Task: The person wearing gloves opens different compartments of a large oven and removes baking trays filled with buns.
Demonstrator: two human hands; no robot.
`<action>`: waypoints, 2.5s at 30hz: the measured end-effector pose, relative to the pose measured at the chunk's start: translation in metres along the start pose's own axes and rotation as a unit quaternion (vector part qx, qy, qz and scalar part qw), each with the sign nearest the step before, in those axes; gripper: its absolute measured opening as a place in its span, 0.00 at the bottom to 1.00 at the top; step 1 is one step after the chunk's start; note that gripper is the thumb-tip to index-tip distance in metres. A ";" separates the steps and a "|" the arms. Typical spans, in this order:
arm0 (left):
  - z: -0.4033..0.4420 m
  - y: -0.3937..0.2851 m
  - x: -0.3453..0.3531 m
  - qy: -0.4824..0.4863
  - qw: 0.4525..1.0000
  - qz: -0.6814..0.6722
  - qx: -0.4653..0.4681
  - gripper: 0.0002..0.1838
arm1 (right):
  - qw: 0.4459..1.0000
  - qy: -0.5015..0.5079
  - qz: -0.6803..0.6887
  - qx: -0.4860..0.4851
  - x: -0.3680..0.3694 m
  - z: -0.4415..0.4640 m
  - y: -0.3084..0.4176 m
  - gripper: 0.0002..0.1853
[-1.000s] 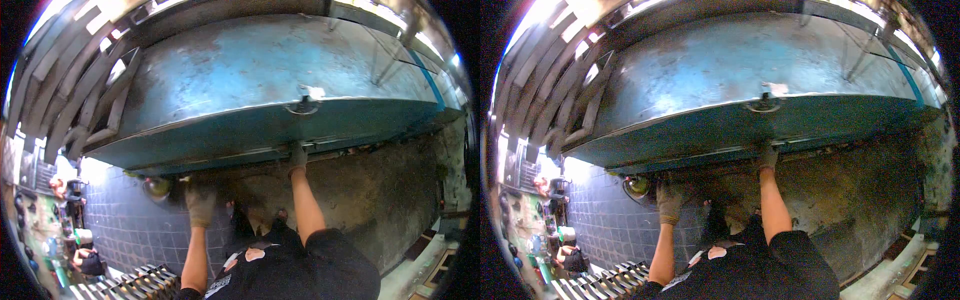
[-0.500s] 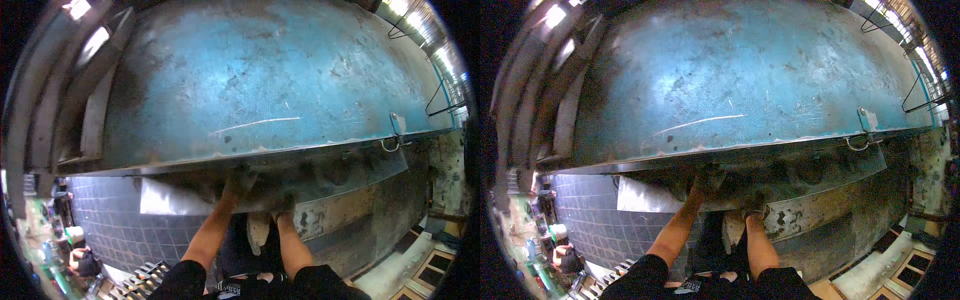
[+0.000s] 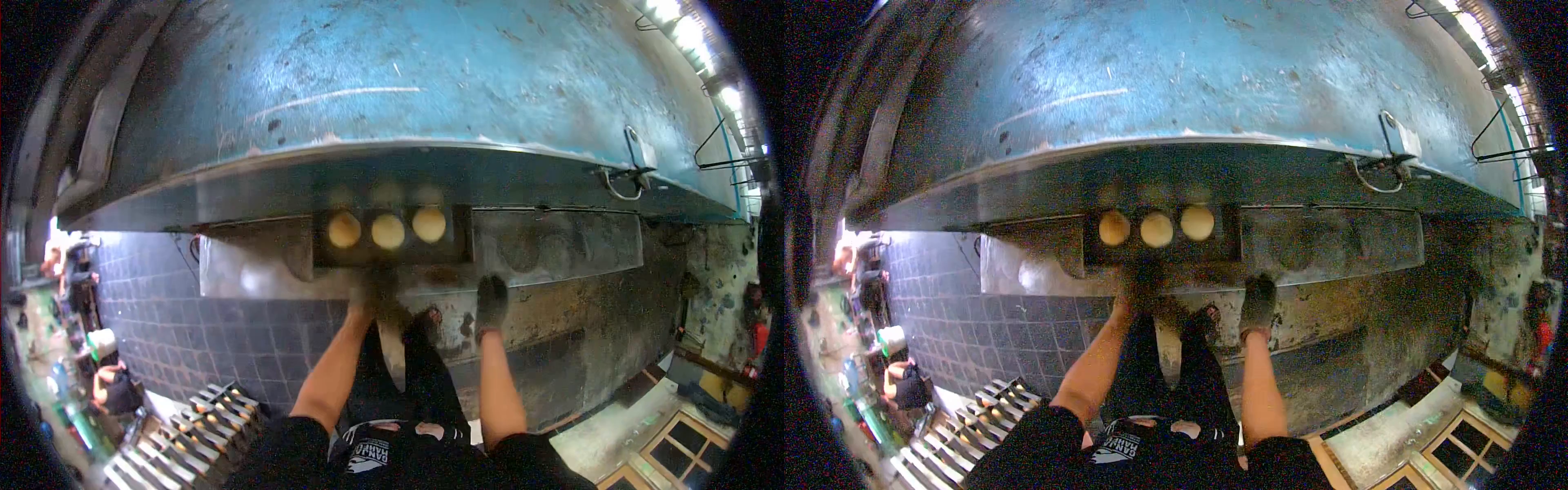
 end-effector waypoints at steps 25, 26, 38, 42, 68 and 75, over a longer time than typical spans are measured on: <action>0.052 0.131 -0.108 -0.039 0.669 -0.612 -0.419 0.33 | 0.913 0.336 0.228 0.029 0.089 -0.177 0.074 0.43; 0.065 0.136 -0.110 -0.041 0.633 -0.638 -0.436 0.32 | 0.906 0.336 0.254 0.035 0.087 -0.168 0.088 0.42; 0.217 0.254 -0.250 -0.257 0.646 -0.564 -0.446 0.23 | 0.913 0.182 0.346 0.116 0.117 0.129 0.207 0.32; 0.232 0.270 -0.258 -0.252 0.651 -0.553 -0.455 0.20 | 0.913 0.177 0.327 0.165 0.108 0.197 0.218 0.28; -0.464 0.030 -0.321 -0.279 0.791 -0.244 -0.486 0.18 | 0.893 0.213 0.392 -0.061 0.035 -0.217 0.244 0.18; -0.291 0.001 -0.320 -0.024 0.876 -0.185 -0.444 0.44 | 0.960 0.078 0.258 -0.069 -0.098 -0.314 0.133 0.14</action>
Point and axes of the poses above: each hand's wrist, its own z-axis towards the middle knuckle, its own x-axis out of the palm, y = z × x, the point moved 6 cm from there along z, towards the middle knuckle, and after that the axes turned 12 degrees about -y, right-handed, at the moved point
